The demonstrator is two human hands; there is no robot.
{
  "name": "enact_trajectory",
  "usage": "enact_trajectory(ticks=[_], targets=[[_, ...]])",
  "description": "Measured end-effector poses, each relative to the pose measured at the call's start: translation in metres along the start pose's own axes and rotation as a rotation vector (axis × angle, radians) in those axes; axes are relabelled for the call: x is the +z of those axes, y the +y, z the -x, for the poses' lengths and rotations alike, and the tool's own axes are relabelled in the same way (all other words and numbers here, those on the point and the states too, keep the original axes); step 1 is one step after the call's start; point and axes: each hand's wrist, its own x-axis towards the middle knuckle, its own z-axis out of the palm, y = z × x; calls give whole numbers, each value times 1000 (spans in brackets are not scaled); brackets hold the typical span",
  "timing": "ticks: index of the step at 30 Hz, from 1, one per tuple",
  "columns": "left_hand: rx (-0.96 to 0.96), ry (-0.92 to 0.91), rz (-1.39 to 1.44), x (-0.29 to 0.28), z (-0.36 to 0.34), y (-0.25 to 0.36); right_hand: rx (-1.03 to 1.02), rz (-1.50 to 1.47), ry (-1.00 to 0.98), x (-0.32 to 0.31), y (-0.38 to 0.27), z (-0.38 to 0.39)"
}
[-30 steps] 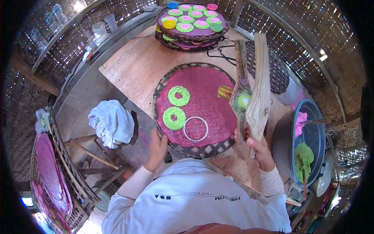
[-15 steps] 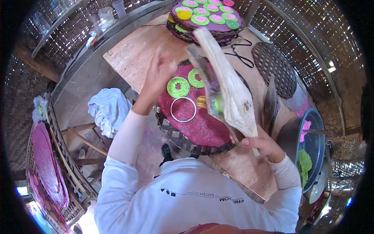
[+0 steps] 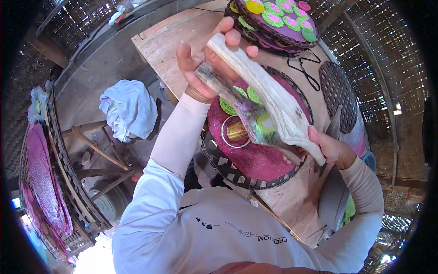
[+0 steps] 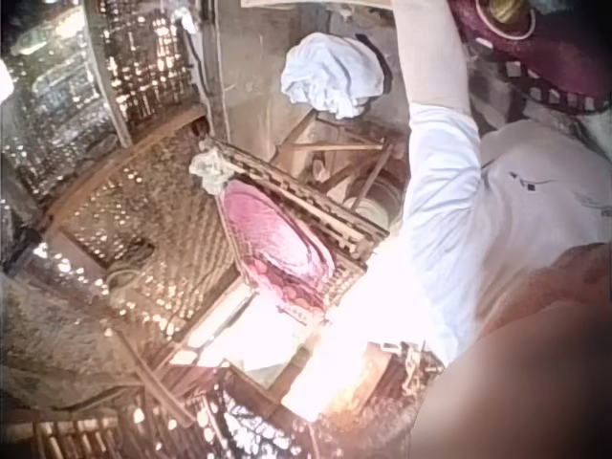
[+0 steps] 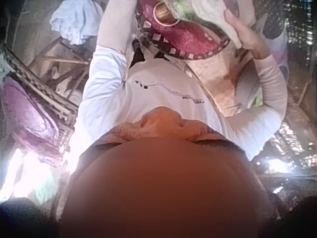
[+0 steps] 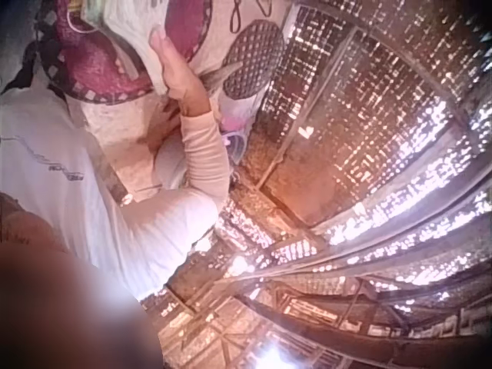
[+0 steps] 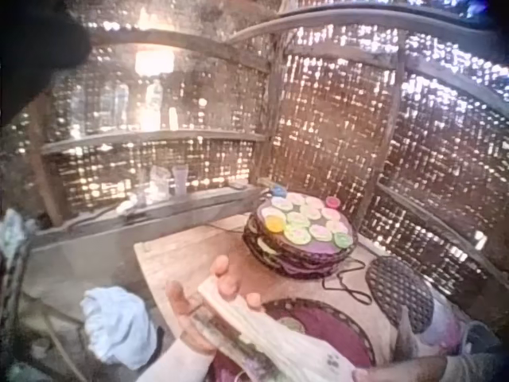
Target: The person scoops green and pink dough from a large basin and fills a wooden mold to form ring-shaped cakes. They press the dough into the mold, then invert it onto a woven tray to release the finished pieces. The process repeats with alternating colors, stacking the completed cakes on the tray.
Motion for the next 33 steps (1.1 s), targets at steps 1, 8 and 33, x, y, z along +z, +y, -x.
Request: enact_trajectory(ticks=[1, 8, 33], targets=[[16, 15, 15, -2, 8, -2, 25, 1, -34, 0, -1, -3], [35, 477, 5, -3, 44, -3, -4, 152, 127, 3, 31, -29], [54, 723, 89, -8, 60, -22, 18, 300, 417, 12, 37, -13]])
